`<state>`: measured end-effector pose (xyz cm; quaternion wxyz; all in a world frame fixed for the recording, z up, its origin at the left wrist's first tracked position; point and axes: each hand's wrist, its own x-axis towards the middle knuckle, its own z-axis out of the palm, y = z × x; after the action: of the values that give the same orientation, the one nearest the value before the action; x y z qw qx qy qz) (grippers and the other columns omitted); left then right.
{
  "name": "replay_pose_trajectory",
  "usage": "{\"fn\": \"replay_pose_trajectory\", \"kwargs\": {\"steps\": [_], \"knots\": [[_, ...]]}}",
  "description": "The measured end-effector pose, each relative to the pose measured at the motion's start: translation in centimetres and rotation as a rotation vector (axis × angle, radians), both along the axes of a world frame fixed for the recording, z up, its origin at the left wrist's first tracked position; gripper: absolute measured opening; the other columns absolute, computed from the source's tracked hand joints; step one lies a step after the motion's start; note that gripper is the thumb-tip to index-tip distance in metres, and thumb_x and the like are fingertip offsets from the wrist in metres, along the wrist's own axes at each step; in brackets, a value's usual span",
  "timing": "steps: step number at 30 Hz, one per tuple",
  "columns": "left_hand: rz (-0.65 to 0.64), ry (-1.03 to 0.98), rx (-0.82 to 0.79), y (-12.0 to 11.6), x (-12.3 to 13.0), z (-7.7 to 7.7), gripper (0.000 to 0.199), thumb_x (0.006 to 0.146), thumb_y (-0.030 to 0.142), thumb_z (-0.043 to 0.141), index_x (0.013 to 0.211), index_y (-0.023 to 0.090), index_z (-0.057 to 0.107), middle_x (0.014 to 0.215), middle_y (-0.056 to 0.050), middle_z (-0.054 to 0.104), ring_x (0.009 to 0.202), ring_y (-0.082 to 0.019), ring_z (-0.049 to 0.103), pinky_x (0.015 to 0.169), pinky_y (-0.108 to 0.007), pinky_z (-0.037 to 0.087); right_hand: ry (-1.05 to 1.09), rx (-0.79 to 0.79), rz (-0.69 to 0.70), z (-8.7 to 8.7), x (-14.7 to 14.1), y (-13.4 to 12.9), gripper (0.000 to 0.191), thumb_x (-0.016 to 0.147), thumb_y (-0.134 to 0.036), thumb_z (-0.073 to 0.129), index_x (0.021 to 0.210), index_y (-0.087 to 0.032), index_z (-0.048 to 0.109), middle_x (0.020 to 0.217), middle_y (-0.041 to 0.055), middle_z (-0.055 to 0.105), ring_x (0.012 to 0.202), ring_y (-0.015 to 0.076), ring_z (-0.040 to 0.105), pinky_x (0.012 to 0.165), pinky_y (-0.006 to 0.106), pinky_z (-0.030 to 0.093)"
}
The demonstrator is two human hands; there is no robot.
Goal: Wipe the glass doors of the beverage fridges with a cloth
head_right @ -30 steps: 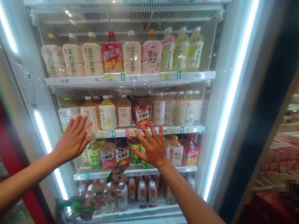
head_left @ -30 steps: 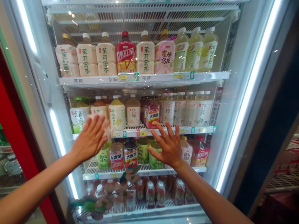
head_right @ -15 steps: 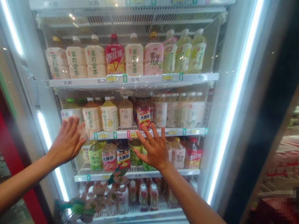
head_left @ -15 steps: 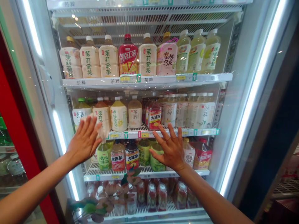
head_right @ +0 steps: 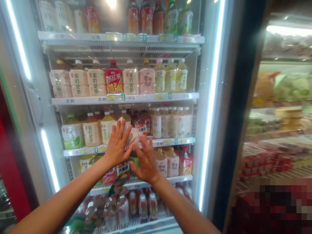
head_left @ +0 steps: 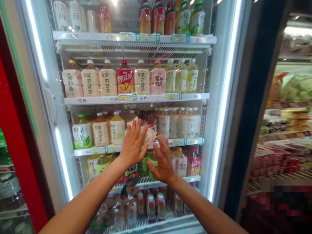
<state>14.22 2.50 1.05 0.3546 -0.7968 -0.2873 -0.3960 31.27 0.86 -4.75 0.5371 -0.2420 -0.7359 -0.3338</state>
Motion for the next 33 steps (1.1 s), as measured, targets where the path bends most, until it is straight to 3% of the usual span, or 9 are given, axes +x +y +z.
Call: {"fn": "replay_pose_trajectory", "kwargs": {"steps": [3, 6, 11, 15, 19, 22, 25, 30, 33], "knots": [[-0.196, -0.075, -0.014, 0.6, 0.8, 1.2, 0.09, 0.096, 0.026, 0.047, 0.163, 0.024, -0.013, 0.172, -0.008, -0.015, 0.16, -0.025, -0.008, 0.129, -0.059, 0.02, -0.074, -0.016, 0.174, 2.0, -1.7, 0.6, 0.081, 0.102, -0.045, 0.038, 0.166, -0.021, -0.006, 0.174, 0.0069, -0.008, 0.161, 0.0307, 0.004, 0.124, 0.06, 0.03], [-0.252, -0.02, -0.031, 0.2, -1.7, 1.8, 0.094, 0.093, 0.026, 0.053, 0.164, 0.02, -0.009, 0.173, -0.011, -0.01, 0.161, -0.026, -0.001, 0.127, -0.054, 0.028, -0.134, -0.094, 0.182, 3.3, -2.3, 2.2, 0.087, 0.102, -0.055, 0.037, 0.165, -0.018, -0.011, 0.174, 0.0127, -0.008, 0.161, 0.031, 0.002, 0.124, 0.061, 0.029], [-0.062, 0.256, 0.097, -2.0, -8.0, 4.1, 0.085, 0.094, 0.024, 0.053, 0.165, 0.018, 0.005, 0.172, -0.013, 0.015, 0.16, -0.027, 0.011, 0.13, -0.053, 0.022, -0.349, -0.137, -0.031, 4.1, -1.7, 2.5, 0.09, 0.101, -0.062, 0.044, 0.166, -0.013, 0.004, 0.172, 0.0165, 0.016, 0.161, 0.0302, 0.008, 0.128, 0.057, 0.021], [0.047, 0.3, 0.165, -2.5, -9.3, 7.5, 0.082, 0.098, 0.026, 0.05, 0.165, 0.022, 0.002, 0.171, -0.01, 0.019, 0.16, -0.025, 0.009, 0.131, -0.052, 0.017, -0.47, -0.095, -0.189, 5.4, 1.5, 2.4, 0.09, 0.1, -0.068, 0.042, 0.166, -0.019, 0.006, 0.172, 0.0087, 0.017, 0.161, 0.0265, 0.009, 0.131, 0.055, 0.01], [0.061, 0.339, 0.187, -1.3, -7.9, 9.0, 0.08, 0.1, 0.033, 0.047, 0.165, 0.024, 0.0, 0.172, -0.004, 0.019, 0.16, -0.023, 0.005, 0.133, -0.05, 0.009, -0.167, -0.089, -0.347, 9.3, 9.3, 4.5, 0.085, 0.102, -0.069, 0.032, 0.165, -0.026, -0.003, 0.174, 0.0067, -0.009, 0.161, 0.0322, -0.005, 0.127, 0.066, 0.004], [0.111, 0.251, 0.22, 0.2, -6.6, 8.2, 0.078, 0.102, 0.041, 0.045, 0.165, 0.024, 0.002, 0.172, -0.004, 0.017, 0.16, -0.023, 0.003, 0.132, -0.051, 0.002, 0.236, -0.126, -0.453, 12.6, 12.7, 6.0, 0.081, 0.104, -0.066, 0.015, 0.166, -0.016, -0.002, 0.173, 0.0164, -0.01, 0.16, 0.0358, -0.008, 0.124, 0.071, 0.006], [0.155, 0.202, 0.231, 1.4, -5.8, 7.2, 0.078, 0.102, 0.049, 0.043, 0.165, 0.023, 0.004, 0.172, -0.005, 0.016, 0.16, -0.024, 0.005, 0.132, -0.052, -0.002, 0.337, -0.117, -0.486, 12.8, 9.7, 5.9, 0.087, 0.103, -0.069, 0.011, 0.165, -0.009, -0.003, 0.173, 0.0204, -0.006, 0.16, 0.0333, -0.008, 0.126, 0.066, 0.004], [0.123, 0.153, 0.224, 1.6, -5.8, 6.7, 0.078, 0.099, 0.051, 0.047, 0.164, 0.03, 0.011, 0.173, 0.001, 0.012, 0.16, -0.027, -0.003, 0.131, -0.055, -0.004, -0.379, -0.054, -0.408, 9.1, 2.5, 3.7, 0.104, 0.094, -0.082, 0.03, 0.165, -0.015, -0.007, 0.175, 0.011, 0.003, 0.161, 0.0287, -0.006, 0.13, 0.057, 0.006], [0.139, 0.12, 0.227, 1.4, -5.6, 6.4, 0.079, 0.099, 0.05, 0.05, 0.164, 0.029, 0.012, 0.172, 0.0, 0.012, 0.16, -0.027, -0.005, 0.131, -0.054, -0.005, -0.346, -0.063, -0.446, 11.5, 3.7, 3.6, 0.1, 0.097, -0.076, 0.033, 0.163, -0.02, -0.015, 0.175, 0.0091, -0.002, 0.161, 0.0277, -0.007, 0.13, 0.059, 0.008]]}}
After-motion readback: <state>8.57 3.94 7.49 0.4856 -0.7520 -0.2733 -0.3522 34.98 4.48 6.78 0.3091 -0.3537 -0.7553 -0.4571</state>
